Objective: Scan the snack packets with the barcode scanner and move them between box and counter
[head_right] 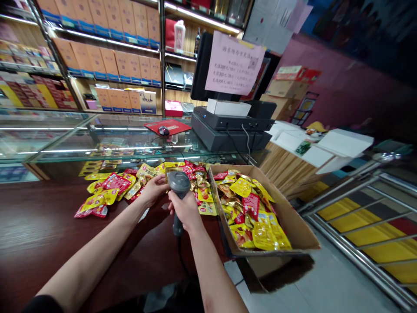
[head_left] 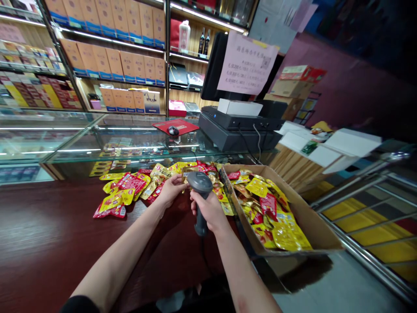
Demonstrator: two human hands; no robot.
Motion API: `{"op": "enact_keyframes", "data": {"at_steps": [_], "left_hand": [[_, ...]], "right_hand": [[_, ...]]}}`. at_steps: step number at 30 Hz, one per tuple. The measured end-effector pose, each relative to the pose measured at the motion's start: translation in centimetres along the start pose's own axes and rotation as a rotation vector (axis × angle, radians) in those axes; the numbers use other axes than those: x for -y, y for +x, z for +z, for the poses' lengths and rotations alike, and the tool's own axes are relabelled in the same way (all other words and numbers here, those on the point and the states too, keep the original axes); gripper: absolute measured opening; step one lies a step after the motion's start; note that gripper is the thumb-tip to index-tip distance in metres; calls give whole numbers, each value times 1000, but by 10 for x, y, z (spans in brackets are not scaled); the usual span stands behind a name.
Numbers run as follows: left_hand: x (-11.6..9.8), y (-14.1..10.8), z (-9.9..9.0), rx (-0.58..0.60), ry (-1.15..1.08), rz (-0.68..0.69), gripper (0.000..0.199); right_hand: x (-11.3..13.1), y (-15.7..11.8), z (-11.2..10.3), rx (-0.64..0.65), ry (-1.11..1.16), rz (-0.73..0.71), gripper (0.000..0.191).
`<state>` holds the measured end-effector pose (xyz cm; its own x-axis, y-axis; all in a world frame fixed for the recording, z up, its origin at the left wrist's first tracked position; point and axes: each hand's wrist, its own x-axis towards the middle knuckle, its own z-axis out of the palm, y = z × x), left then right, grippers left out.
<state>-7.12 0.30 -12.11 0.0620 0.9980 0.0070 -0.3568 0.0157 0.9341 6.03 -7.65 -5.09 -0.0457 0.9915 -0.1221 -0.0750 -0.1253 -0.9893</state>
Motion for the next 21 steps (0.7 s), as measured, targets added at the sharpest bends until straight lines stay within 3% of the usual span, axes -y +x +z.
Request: {"op": "enact_keyframes", "data": {"at_steps": [7,15,19,21], "left_hand": [[1,0,1,-18,-16,-57,49],[-7,-6,9,17,-26,-139,47],[-30,-17,18,83,-95,-230,34],[-47,-22,23,160,-179,-297,40]], "right_hand": [[1,7,-10,-142,47,-179,19],[-4,20,-20,-196,165,-4,23],[1,23,-25,-189,217,7,21],[10,23,-32,-167,251,28,22]]}}
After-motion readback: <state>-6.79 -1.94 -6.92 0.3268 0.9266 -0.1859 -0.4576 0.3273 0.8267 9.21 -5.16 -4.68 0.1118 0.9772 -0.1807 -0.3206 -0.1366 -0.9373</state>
